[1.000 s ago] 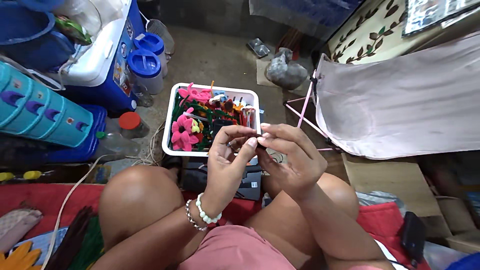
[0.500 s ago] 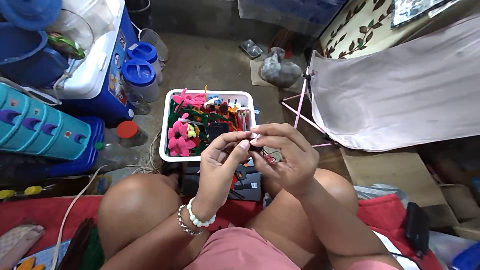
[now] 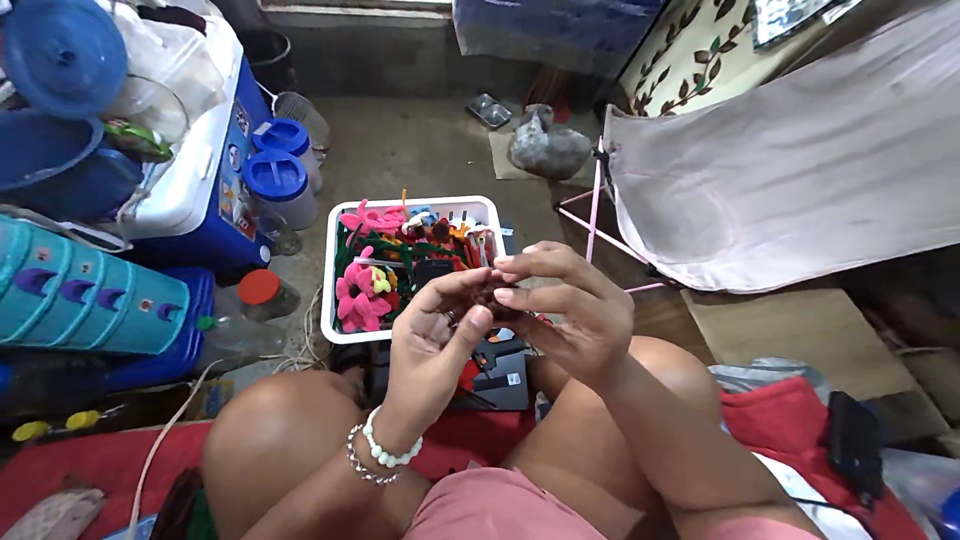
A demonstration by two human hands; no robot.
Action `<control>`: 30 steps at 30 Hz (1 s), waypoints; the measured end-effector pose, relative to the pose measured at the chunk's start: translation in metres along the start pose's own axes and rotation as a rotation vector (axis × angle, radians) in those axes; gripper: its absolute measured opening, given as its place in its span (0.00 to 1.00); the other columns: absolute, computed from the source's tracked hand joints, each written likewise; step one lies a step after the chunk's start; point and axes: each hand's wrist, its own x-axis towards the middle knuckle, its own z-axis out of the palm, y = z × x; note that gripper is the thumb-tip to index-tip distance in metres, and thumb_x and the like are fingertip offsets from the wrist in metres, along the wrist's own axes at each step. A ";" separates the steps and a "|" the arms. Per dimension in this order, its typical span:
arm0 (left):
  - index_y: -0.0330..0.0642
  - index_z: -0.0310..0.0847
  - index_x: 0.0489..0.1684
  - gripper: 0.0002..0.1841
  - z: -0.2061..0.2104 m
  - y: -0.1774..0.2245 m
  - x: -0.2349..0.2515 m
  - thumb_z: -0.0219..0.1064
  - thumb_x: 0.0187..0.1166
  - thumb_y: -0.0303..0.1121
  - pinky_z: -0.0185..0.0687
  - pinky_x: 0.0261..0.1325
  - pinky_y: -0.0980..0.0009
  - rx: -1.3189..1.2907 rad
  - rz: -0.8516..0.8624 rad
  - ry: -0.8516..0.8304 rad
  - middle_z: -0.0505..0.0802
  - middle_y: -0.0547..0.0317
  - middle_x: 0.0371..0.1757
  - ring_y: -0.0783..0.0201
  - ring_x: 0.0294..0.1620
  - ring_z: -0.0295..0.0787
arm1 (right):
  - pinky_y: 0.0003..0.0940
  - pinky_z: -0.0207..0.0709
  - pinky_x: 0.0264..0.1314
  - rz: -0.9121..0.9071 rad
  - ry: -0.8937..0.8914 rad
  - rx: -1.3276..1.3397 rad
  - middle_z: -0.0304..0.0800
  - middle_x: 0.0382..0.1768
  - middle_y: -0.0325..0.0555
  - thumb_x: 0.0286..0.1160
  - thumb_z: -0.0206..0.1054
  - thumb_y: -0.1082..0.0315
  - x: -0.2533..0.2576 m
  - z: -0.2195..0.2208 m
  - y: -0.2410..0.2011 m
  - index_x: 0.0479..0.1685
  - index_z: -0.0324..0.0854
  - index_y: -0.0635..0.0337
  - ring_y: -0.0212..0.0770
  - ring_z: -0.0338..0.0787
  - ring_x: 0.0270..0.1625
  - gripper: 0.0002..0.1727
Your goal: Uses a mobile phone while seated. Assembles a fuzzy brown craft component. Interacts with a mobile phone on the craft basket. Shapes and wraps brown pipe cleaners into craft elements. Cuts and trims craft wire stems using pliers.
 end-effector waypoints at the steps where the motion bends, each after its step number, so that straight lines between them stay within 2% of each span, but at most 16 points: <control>1: 0.37 0.81 0.67 0.17 -0.001 -0.001 0.000 0.69 0.83 0.31 0.90 0.63 0.67 0.038 0.032 -0.027 0.92 0.57 0.60 0.66 0.57 0.92 | 0.39 0.79 0.74 -0.007 -0.004 -0.004 0.92 0.58 0.42 0.77 0.75 0.66 0.000 -0.001 0.000 0.49 0.90 0.51 0.39 0.87 0.66 0.07; 5: 0.33 0.85 0.63 0.15 -0.002 -0.002 0.000 0.68 0.82 0.29 0.91 0.61 0.70 0.134 0.124 -0.056 0.95 0.58 0.56 0.68 0.55 0.93 | 0.40 0.71 0.79 -0.118 -0.032 -0.109 0.91 0.57 0.40 0.78 0.74 0.69 -0.002 -0.005 -0.002 0.50 0.91 0.49 0.37 0.85 0.66 0.08; 7: 0.34 0.87 0.62 0.14 -0.004 -0.002 0.001 0.69 0.81 0.28 0.91 0.62 0.72 0.157 0.160 -0.085 0.96 0.60 0.56 0.70 0.55 0.94 | 0.42 0.69 0.80 -0.164 -0.057 -0.139 0.90 0.59 0.39 0.78 0.74 0.69 -0.001 -0.008 -0.002 0.52 0.89 0.48 0.37 0.85 0.66 0.08; 8: 0.37 0.88 0.63 0.15 -0.005 -0.001 0.002 0.71 0.80 0.28 0.91 0.62 0.72 0.159 0.175 -0.100 0.96 0.62 0.58 0.71 0.56 0.94 | 0.42 0.69 0.80 -0.165 -0.059 -0.130 0.90 0.59 0.39 0.78 0.74 0.67 -0.001 -0.008 -0.002 0.53 0.88 0.48 0.37 0.85 0.66 0.09; 10: 0.42 0.86 0.66 0.18 -0.005 0.002 0.004 0.73 0.78 0.27 0.90 0.63 0.73 0.151 0.203 -0.119 0.94 0.64 0.61 0.71 0.58 0.93 | 0.39 0.71 0.79 -0.121 -0.055 -0.063 0.88 0.62 0.38 0.77 0.75 0.57 0.000 -0.008 0.000 0.58 0.85 0.47 0.36 0.83 0.69 0.14; 12: 0.47 0.80 0.71 0.23 -0.004 0.005 0.005 0.75 0.77 0.28 0.89 0.67 0.71 0.181 0.220 -0.106 0.92 0.64 0.66 0.68 0.64 0.91 | 0.30 0.78 0.73 -0.032 -0.049 0.048 0.85 0.64 0.37 0.77 0.74 0.50 0.002 -0.008 0.002 0.60 0.83 0.49 0.32 0.83 0.69 0.20; 13: 0.49 0.76 0.72 0.24 -0.004 0.007 0.006 0.75 0.76 0.29 0.88 0.68 0.71 0.201 0.224 -0.101 0.91 0.63 0.68 0.67 0.66 0.91 | 0.25 0.81 0.69 0.015 -0.052 0.095 0.83 0.64 0.37 0.78 0.73 0.50 0.003 -0.009 0.003 0.60 0.84 0.50 0.28 0.83 0.67 0.20; 15: 0.51 0.78 0.66 0.21 -0.006 0.007 0.008 0.76 0.75 0.29 0.89 0.65 0.72 0.214 0.237 -0.076 0.92 0.63 0.66 0.67 0.64 0.91 | 0.22 0.84 0.62 0.073 -0.058 0.153 0.85 0.60 0.38 0.80 0.72 0.54 0.005 -0.010 0.003 0.58 0.85 0.54 0.26 0.86 0.62 0.17; 17: 0.48 0.84 0.59 0.17 -0.008 0.005 0.009 0.77 0.73 0.29 0.91 0.62 0.72 0.200 0.250 -0.045 0.93 0.60 0.63 0.65 0.61 0.93 | 0.22 0.85 0.59 0.105 -0.060 0.200 0.89 0.55 0.40 0.80 0.72 0.58 0.005 -0.009 0.004 0.55 0.87 0.58 0.27 0.88 0.58 0.15; 20: 0.48 0.89 0.58 0.14 -0.012 0.003 0.009 0.76 0.75 0.30 0.91 0.62 0.71 0.187 0.227 -0.038 0.93 0.59 0.65 0.65 0.61 0.93 | 0.26 0.88 0.61 0.143 -0.059 0.242 0.89 0.55 0.40 0.77 0.75 0.64 0.004 -0.008 0.004 0.55 0.86 0.59 0.29 0.89 0.59 0.14; 23: 0.50 0.91 0.57 0.11 -0.017 0.005 0.009 0.70 0.82 0.38 0.91 0.61 0.67 0.179 0.131 -0.041 0.93 0.58 0.64 0.62 0.61 0.93 | 0.33 0.88 0.66 0.141 -0.062 0.270 0.90 0.57 0.43 0.73 0.78 0.68 0.005 -0.008 0.004 0.53 0.85 0.59 0.36 0.90 0.64 0.13; 27: 0.45 0.90 0.55 0.12 -0.018 0.006 0.009 0.75 0.77 0.30 0.93 0.57 0.66 0.083 -0.004 -0.011 0.96 0.58 0.52 0.65 0.50 0.95 | 0.34 0.87 0.67 0.147 -0.101 0.287 0.91 0.60 0.45 0.72 0.77 0.71 0.003 -0.006 0.004 0.52 0.82 0.58 0.38 0.89 0.66 0.13; 30: 0.43 0.89 0.53 0.11 -0.017 0.008 0.009 0.76 0.75 0.27 0.93 0.56 0.68 0.074 -0.040 0.007 0.96 0.58 0.49 0.66 0.48 0.95 | 0.33 0.88 0.65 0.144 -0.110 0.278 0.91 0.60 0.46 0.72 0.77 0.72 0.002 -0.005 0.004 0.54 0.82 0.58 0.37 0.91 0.63 0.14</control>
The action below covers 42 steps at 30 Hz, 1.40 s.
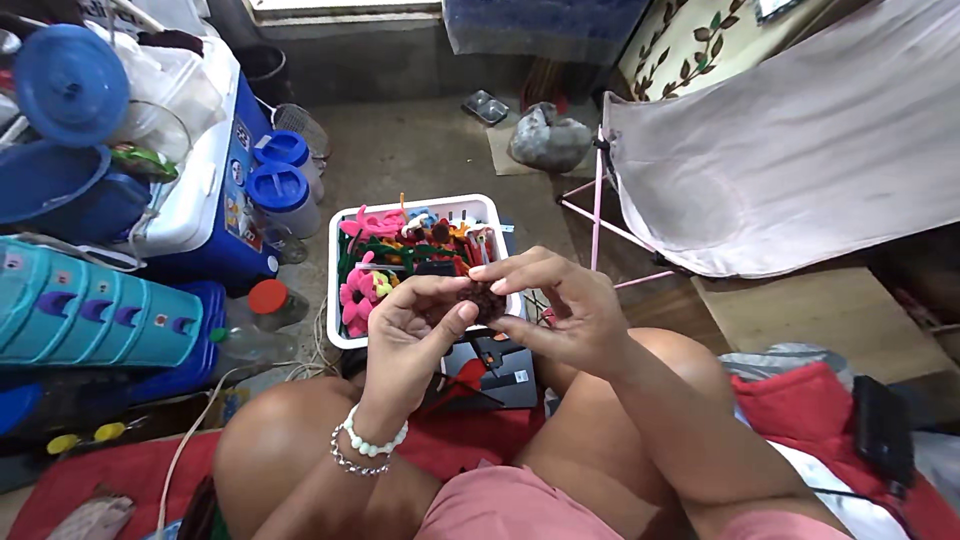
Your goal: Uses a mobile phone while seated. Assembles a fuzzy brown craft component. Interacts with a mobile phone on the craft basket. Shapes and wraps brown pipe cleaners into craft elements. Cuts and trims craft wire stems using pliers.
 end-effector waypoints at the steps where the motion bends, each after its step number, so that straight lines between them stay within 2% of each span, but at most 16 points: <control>1: 0.43 0.90 0.51 0.10 0.000 0.001 0.000 0.76 0.75 0.27 0.92 0.56 0.69 0.000 -0.011 0.006 0.96 0.59 0.48 0.67 0.47 0.95 | 0.33 0.88 0.65 -0.009 -0.006 -0.007 0.91 0.59 0.46 0.72 0.77 0.72 0.000 0.000 0.000 0.56 0.82 0.59 0.36 0.91 0.63 0.16; 3: 0.44 0.89 0.49 0.10 0.002 0.003 0.000 0.77 0.73 0.26 0.92 0.54 0.72 -0.007 -0.049 0.017 0.96 0.61 0.45 0.70 0.45 0.94 | 0.32 0.88 0.65 -0.031 -0.015 -0.034 0.92 0.57 0.46 0.73 0.77 0.71 0.000 0.000 0.000 0.58 0.83 0.60 0.35 0.91 0.61 0.16; 5: 0.45 0.87 0.48 0.11 0.003 0.005 0.001 0.78 0.71 0.25 0.91 0.53 0.73 -0.019 -0.109 0.028 0.96 0.61 0.43 0.71 0.44 0.94 | 0.28 0.87 0.64 -0.057 -0.004 -0.100 0.94 0.54 0.46 0.75 0.75 0.71 -0.001 0.001 -0.001 0.56 0.86 0.61 0.34 0.92 0.59 0.13; 8: 0.43 0.87 0.47 0.11 0.003 0.006 0.001 0.77 0.71 0.22 0.92 0.53 0.70 -0.017 -0.166 0.048 0.95 0.60 0.42 0.69 0.44 0.94 | 0.24 0.84 0.58 -0.079 0.043 -0.155 0.95 0.48 0.45 0.76 0.74 0.72 -0.004 0.004 0.001 0.52 0.91 0.60 0.31 0.90 0.53 0.09; 10: 0.42 0.87 0.47 0.10 0.002 0.004 0.001 0.77 0.71 0.22 0.92 0.55 0.69 -0.025 -0.169 0.053 0.95 0.58 0.43 0.67 0.45 0.94 | 0.24 0.83 0.58 -0.074 0.054 -0.137 0.94 0.47 0.44 0.76 0.75 0.72 -0.004 0.006 0.004 0.52 0.91 0.59 0.31 0.89 0.52 0.10; 13: 0.42 0.86 0.51 0.11 0.000 0.000 0.000 0.76 0.74 0.26 0.92 0.56 0.66 -0.069 -0.177 0.048 0.95 0.57 0.45 0.65 0.46 0.94 | 0.24 0.85 0.60 -0.038 0.041 -0.089 0.92 0.51 0.42 0.74 0.76 0.69 -0.001 0.005 0.009 0.58 0.88 0.56 0.29 0.89 0.54 0.14; 16: 0.42 0.87 0.53 0.09 0.000 0.002 0.001 0.72 0.79 0.31 0.93 0.57 0.64 -0.117 -0.236 0.067 0.95 0.56 0.48 0.64 0.46 0.95 | 0.28 0.84 0.63 0.007 0.033 -0.020 0.92 0.54 0.40 0.72 0.76 0.73 0.000 0.004 0.014 0.59 0.88 0.55 0.32 0.88 0.57 0.16; 18: 0.40 0.88 0.52 0.07 0.001 0.005 0.001 0.69 0.82 0.28 0.93 0.57 0.64 -0.113 -0.259 0.090 0.95 0.55 0.48 0.63 0.46 0.96 | 0.30 0.84 0.65 0.020 0.030 0.015 0.93 0.56 0.40 0.70 0.77 0.73 0.000 0.004 0.016 0.57 0.88 0.55 0.33 0.89 0.60 0.16; 21: 0.39 0.89 0.50 0.07 -0.002 0.007 0.002 0.70 0.79 0.24 0.93 0.56 0.66 -0.071 -0.240 0.101 0.95 0.55 0.46 0.64 0.45 0.95 | 0.30 0.84 0.66 0.026 -0.013 0.058 0.93 0.59 0.40 0.68 0.81 0.65 0.001 0.001 0.016 0.58 0.88 0.57 0.33 0.89 0.62 0.19; 23: 0.40 0.88 0.48 0.06 -0.004 0.008 0.003 0.71 0.78 0.24 0.92 0.54 0.68 -0.045 -0.233 0.098 0.95 0.55 0.44 0.65 0.44 0.94 | 0.29 0.86 0.64 0.051 -0.050 0.111 0.93 0.58 0.41 0.68 0.82 0.62 0.002 -0.002 0.016 0.59 0.89 0.59 0.32 0.90 0.60 0.21; 26: 0.41 0.87 0.46 0.08 -0.002 0.008 0.004 0.74 0.74 0.23 0.92 0.52 0.69 -0.026 -0.253 0.125 0.95 0.57 0.40 0.67 0.41 0.94 | 0.32 0.88 0.64 0.072 -0.069 0.146 0.93 0.54 0.44 0.67 0.81 0.68 0.001 -0.002 0.017 0.58 0.89 0.61 0.35 0.92 0.59 0.19; 30: 0.42 0.85 0.44 0.08 0.001 0.006 0.003 0.73 0.73 0.21 0.92 0.48 0.71 0.012 -0.267 0.168 0.95 0.58 0.36 0.68 0.37 0.94 | 0.34 0.88 0.66 0.028 -0.065 0.078 0.94 0.55 0.46 0.68 0.80 0.72 -0.001 0.005 0.018 0.55 0.88 0.64 0.37 0.92 0.62 0.16; 33: 0.39 0.84 0.49 0.07 -0.001 0.007 0.004 0.69 0.79 0.23 0.94 0.53 0.67 0.078 -0.253 0.129 0.94 0.57 0.42 0.65 0.41 0.95 | 0.35 0.88 0.66 0.031 -0.050 0.052 0.93 0.55 0.46 0.68 0.80 0.73 0.000 0.005 0.020 0.55 0.87 0.63 0.38 0.92 0.62 0.17; 36: 0.37 0.80 0.59 0.13 -0.003 0.008 0.005 0.70 0.79 0.24 0.93 0.59 0.63 0.095 -0.265 0.047 0.94 0.54 0.49 0.61 0.48 0.96 | 0.35 0.88 0.67 0.038 -0.021 0.005 0.92 0.56 0.46 0.66 0.81 0.73 0.001 0.006 0.021 0.56 0.86 0.63 0.37 0.91 0.63 0.19; 42: 0.36 0.80 0.60 0.15 -0.006 0.006 0.007 0.72 0.76 0.23 0.93 0.55 0.67 0.177 -0.259 0.026 0.96 0.56 0.42 0.65 0.43 0.95 | 0.30 0.84 0.66 0.059 -0.073 -0.064 0.91 0.55 0.44 0.68 0.80 0.70 0.001 0.005 0.020 0.63 0.88 0.62 0.35 0.88 0.62 0.22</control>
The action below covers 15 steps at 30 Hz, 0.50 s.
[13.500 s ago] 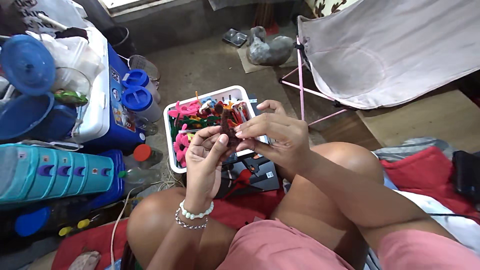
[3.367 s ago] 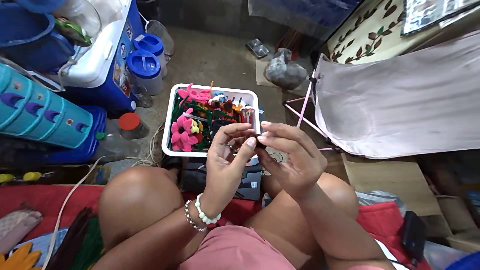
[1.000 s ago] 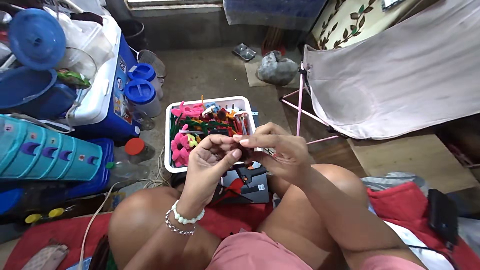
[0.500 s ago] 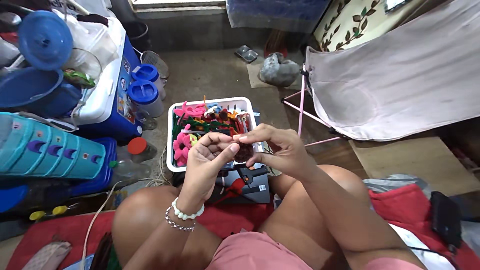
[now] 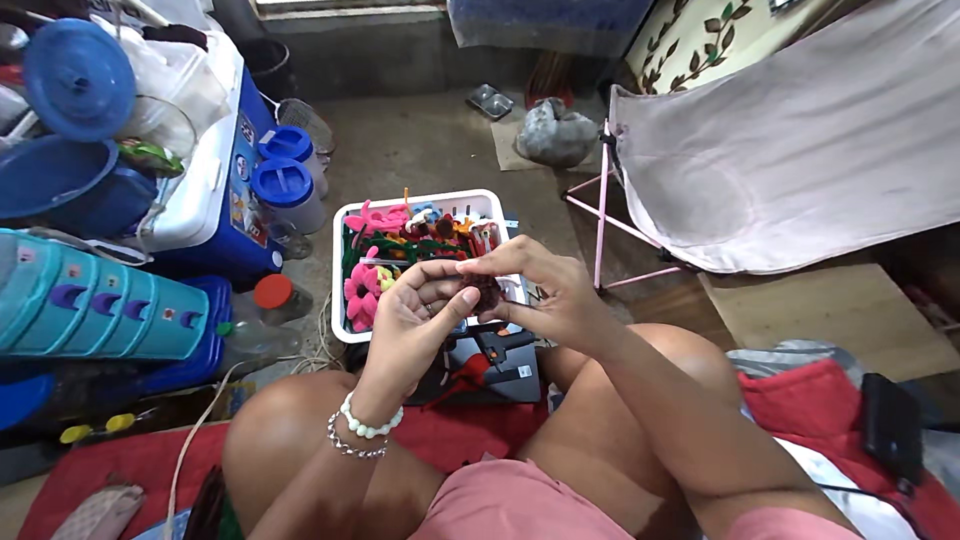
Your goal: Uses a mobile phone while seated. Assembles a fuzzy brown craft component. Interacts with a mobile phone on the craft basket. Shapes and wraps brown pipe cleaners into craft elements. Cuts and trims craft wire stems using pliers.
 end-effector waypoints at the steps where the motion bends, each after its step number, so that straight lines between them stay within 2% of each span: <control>1: 0.37 0.80 0.60 0.16 0.000 0.000 0.000 0.73 0.75 0.22 0.93 0.54 0.68 0.021 0.001 -0.001 0.96 0.57 0.41 0.66 0.42 0.95 | 0.30 0.85 0.66 0.001 -0.007 -0.002 0.91 0.54 0.44 0.67 0.80 0.70 0.000 0.000 0.000 0.61 0.88 0.63 0.34 0.88 0.61 0.21; 5: 0.39 0.76 0.63 0.19 -0.002 0.001 0.002 0.73 0.75 0.24 0.92 0.53 0.70 0.055 -0.014 -0.030 0.95 0.60 0.41 0.67 0.42 0.95 | 0.29 0.87 0.63 0.023 0.007 0.028 0.92 0.52 0.44 0.67 0.80 0.72 -0.002 0.002 0.002 0.57 0.89 0.63 0.32 0.90 0.58 0.18; 9: 0.39 0.70 0.75 0.26 -0.006 -0.001 0.004 0.72 0.78 0.27 0.91 0.61 0.65 -0.054 -0.092 -0.111 0.95 0.55 0.52 0.63 0.51 0.95 | 0.30 0.87 0.63 0.081 0.037 0.077 0.91 0.52 0.42 0.63 0.82 0.71 -0.002 0.003 0.004 0.57 0.88 0.63 0.32 0.90 0.58 0.21; 13: 0.35 0.75 0.71 0.24 0.000 -0.005 0.007 0.72 0.75 0.21 0.92 0.55 0.69 -0.094 -0.129 -0.039 0.95 0.53 0.46 0.64 0.44 0.95 | 0.33 0.81 0.70 0.059 0.007 0.058 0.91 0.56 0.40 0.62 0.83 0.69 -0.003 0.007 0.007 0.58 0.89 0.58 0.35 0.86 0.65 0.22; 15: 0.35 0.77 0.67 0.22 0.000 -0.004 0.007 0.73 0.73 0.20 0.92 0.54 0.69 -0.076 -0.157 -0.021 0.95 0.53 0.43 0.65 0.43 0.95 | 0.34 0.81 0.69 0.046 -0.020 0.050 0.90 0.54 0.42 0.63 0.82 0.68 -0.003 0.008 0.008 0.57 0.90 0.60 0.36 0.86 0.64 0.20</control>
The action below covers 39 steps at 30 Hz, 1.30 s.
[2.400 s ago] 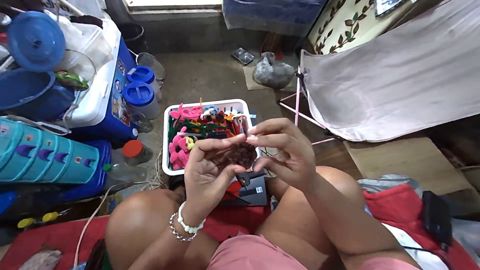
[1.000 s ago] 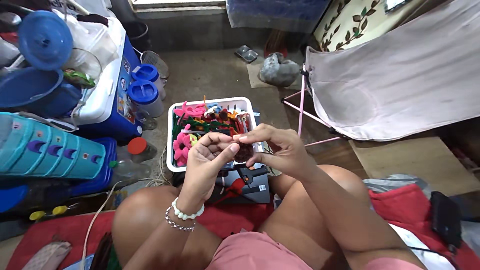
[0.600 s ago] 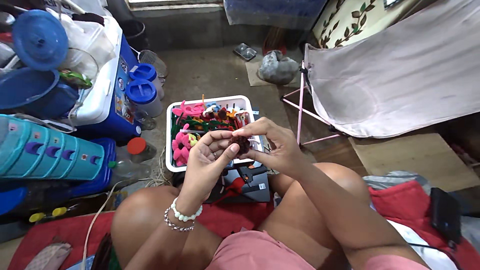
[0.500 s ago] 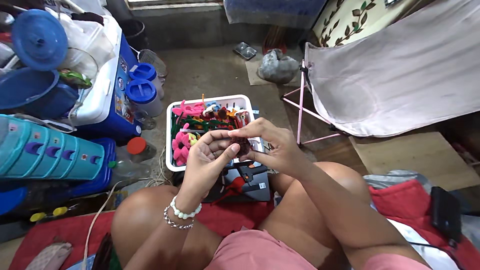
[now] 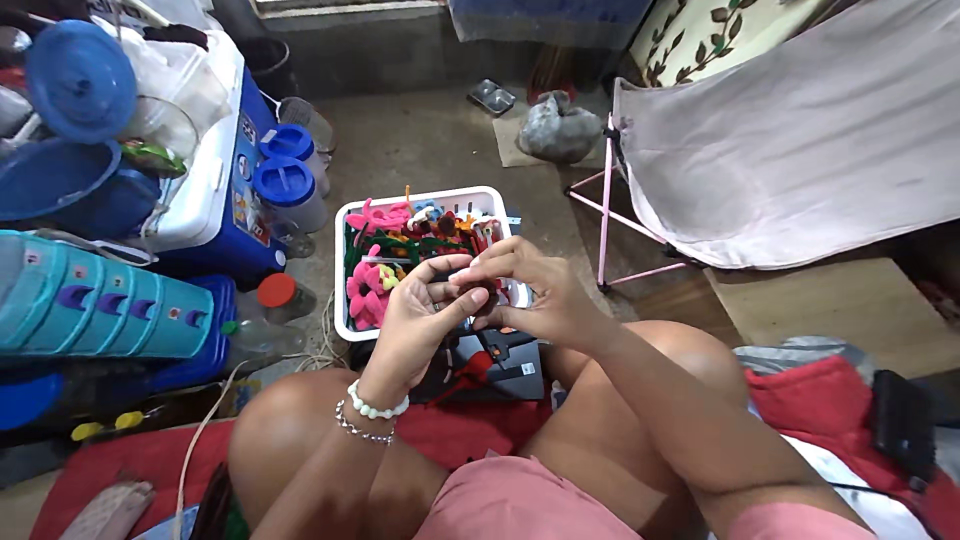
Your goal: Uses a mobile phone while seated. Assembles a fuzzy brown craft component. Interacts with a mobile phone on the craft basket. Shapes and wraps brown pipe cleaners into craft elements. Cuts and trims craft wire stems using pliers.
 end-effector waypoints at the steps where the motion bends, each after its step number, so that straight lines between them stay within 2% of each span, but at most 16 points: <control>1: 0.36 0.78 0.65 0.22 0.000 0.000 0.000 0.74 0.72 0.20 0.92 0.53 0.70 0.019 0.001 0.005 0.96 0.53 0.42 0.65 0.42 0.95 | 0.34 0.82 0.68 0.005 -0.009 -0.001 0.90 0.54 0.42 0.63 0.82 0.68 0.000 0.001 0.000 0.56 0.90 0.60 0.36 0.86 0.63 0.19; 3: 0.37 0.77 0.65 0.23 0.001 -0.001 0.000 0.75 0.70 0.20 0.92 0.52 0.70 0.058 0.017 0.010 0.96 0.55 0.41 0.66 0.41 0.95 | 0.36 0.83 0.68 0.022 -0.014 0.016 0.90 0.54 0.43 0.62 0.82 0.70 0.000 0.002 -0.001 0.55 0.88 0.62 0.36 0.87 0.62 0.20; 5: 0.39 0.73 0.72 0.28 -0.002 0.001 0.000 0.75 0.72 0.23 0.92 0.54 0.70 0.062 0.001 -0.026 0.96 0.55 0.44 0.65 0.44 0.95 | 0.37 0.84 0.69 0.038 -0.004 0.048 0.90 0.55 0.43 0.63 0.82 0.71 -0.001 0.003 -0.001 0.58 0.86 0.63 0.36 0.88 0.62 0.22; 7: 0.42 0.65 0.82 0.35 -0.008 0.005 0.000 0.76 0.75 0.34 0.91 0.60 0.67 0.000 -0.037 -0.108 0.95 0.53 0.53 0.62 0.50 0.95 | 0.37 0.84 0.71 0.060 0.025 0.076 0.91 0.56 0.42 0.64 0.81 0.72 -0.001 0.003 -0.003 0.63 0.83 0.62 0.36 0.88 0.63 0.25; 9: 0.43 0.63 0.84 0.43 -0.011 0.010 -0.001 0.79 0.71 0.51 0.91 0.64 0.63 -0.060 -0.050 -0.157 0.94 0.52 0.58 0.58 0.54 0.95 | 0.38 0.84 0.72 0.060 0.079 0.114 0.92 0.58 0.43 0.62 0.81 0.73 -0.001 0.002 -0.003 0.66 0.80 0.63 0.37 0.89 0.64 0.29; 10: 0.43 0.63 0.84 0.42 -0.011 0.012 -0.001 0.77 0.72 0.51 0.91 0.64 0.62 -0.081 -0.045 -0.170 0.94 0.51 0.60 0.57 0.55 0.96 | 0.38 0.84 0.73 0.059 0.104 0.133 0.92 0.59 0.43 0.62 0.82 0.73 0.000 0.002 -0.003 0.67 0.78 0.62 0.37 0.90 0.65 0.30; 12: 0.40 0.63 0.83 0.31 -0.011 0.012 -0.002 0.70 0.81 0.31 0.90 0.65 0.61 -0.093 -0.009 -0.168 0.95 0.48 0.57 0.56 0.53 0.96 | 0.39 0.84 0.73 0.062 0.142 0.166 0.93 0.59 0.43 0.61 0.83 0.74 0.000 0.003 -0.003 0.68 0.78 0.60 0.38 0.90 0.66 0.31; 13: 0.39 0.66 0.81 0.29 -0.011 0.011 -0.002 0.68 0.80 0.24 0.91 0.64 0.62 -0.071 0.013 -0.140 0.95 0.49 0.53 0.57 0.51 0.96 | 0.39 0.85 0.73 0.065 0.154 0.169 0.93 0.59 0.43 0.61 0.83 0.74 0.000 0.004 -0.003 0.67 0.79 0.61 0.38 0.90 0.66 0.31; 14: 0.39 0.69 0.79 0.27 -0.010 0.009 -0.002 0.67 0.79 0.21 0.91 0.63 0.63 -0.036 0.033 -0.107 0.95 0.51 0.50 0.59 0.50 0.96 | 0.38 0.85 0.72 0.067 0.154 0.155 0.93 0.60 0.43 0.60 0.83 0.73 0.000 0.004 -0.003 0.66 0.80 0.61 0.37 0.90 0.66 0.30; 17: 0.39 0.75 0.72 0.22 -0.010 0.008 -0.002 0.68 0.79 0.22 0.90 0.63 0.63 0.031 0.066 -0.028 0.96 0.53 0.48 0.60 0.50 0.96 | 0.34 0.85 0.70 0.071 0.078 0.095 0.90 0.63 0.44 0.61 0.84 0.66 0.001 -0.002 -0.003 0.67 0.82 0.63 0.35 0.88 0.66 0.31; 20: 0.37 0.76 0.70 0.20 -0.012 0.010 -0.002 0.68 0.79 0.23 0.91 0.62 0.62 0.068 0.093 -0.008 0.95 0.53 0.48 0.59 0.50 0.96 | 0.36 0.83 0.72 0.081 0.003 0.096 0.89 0.65 0.47 0.71 0.79 0.60 0.002 -0.011 0.000 0.69 0.80 0.67 0.36 0.88 0.67 0.30; 23: 0.38 0.80 0.61 0.15 -0.015 0.009 -0.003 0.69 0.78 0.24 0.91 0.61 0.63 0.088 0.125 -0.013 0.95 0.55 0.48 0.61 0.49 0.95 | 0.37 0.85 0.72 0.058 0.016 0.140 0.92 0.62 0.47 0.74 0.75 0.67 0.004 -0.013 0.002 0.66 0.80 0.69 0.38 0.91 0.65 0.24; 28: 0.41 0.87 0.53 0.09 -0.015 0.006 -0.003 0.72 0.77 0.26 0.92 0.57 0.67 0.141 0.211 -0.019 0.94 0.59 0.48 0.65 0.47 0.94 | 0.33 0.87 0.66 0.066 0.046 0.173 0.93 0.57 0.44 0.69 0.77 0.75 0.003 -0.011 0.000 0.57 0.86 0.66 0.35 0.92 0.60 0.17; 33: 0.41 0.89 0.54 0.09 -0.015 0.005 -0.003 0.69 0.81 0.28 0.90 0.57 0.71 0.236 0.271 -0.018 0.94 0.63 0.49 0.69 0.48 0.92 | 0.32 0.87 0.66 0.092 0.027 0.172 0.92 0.56 0.44 0.66 0.80 0.71 0.002 -0.010 -0.001 0.58 0.87 0.65 0.34 0.90 0.61 0.20; 37: 0.39 0.80 0.66 0.15 -0.012 0.005 -0.003 0.66 0.84 0.28 0.91 0.59 0.67 0.234 0.253 0.011 0.95 0.59 0.49 0.65 0.49 0.94 | 0.32 0.86 0.65 0.126 0.028 0.138 0.90 0.56 0.45 0.68 0.80 0.69 0.001 -0.008 0.001 0.60 0.86 0.66 0.35 0.90 0.59 0.21; 39: 0.40 0.76 0.68 0.16 -0.010 0.004 -0.002 0.66 0.84 0.29 0.91 0.61 0.64 0.183 0.204 0.007 0.95 0.56 0.49 0.62 0.50 0.95 | 0.31 0.87 0.64 0.182 0.063 0.143 0.90 0.56 0.44 0.67 0.80 0.70 0.000 -0.006 0.002 0.60 0.85 0.64 0.34 0.90 0.57 0.21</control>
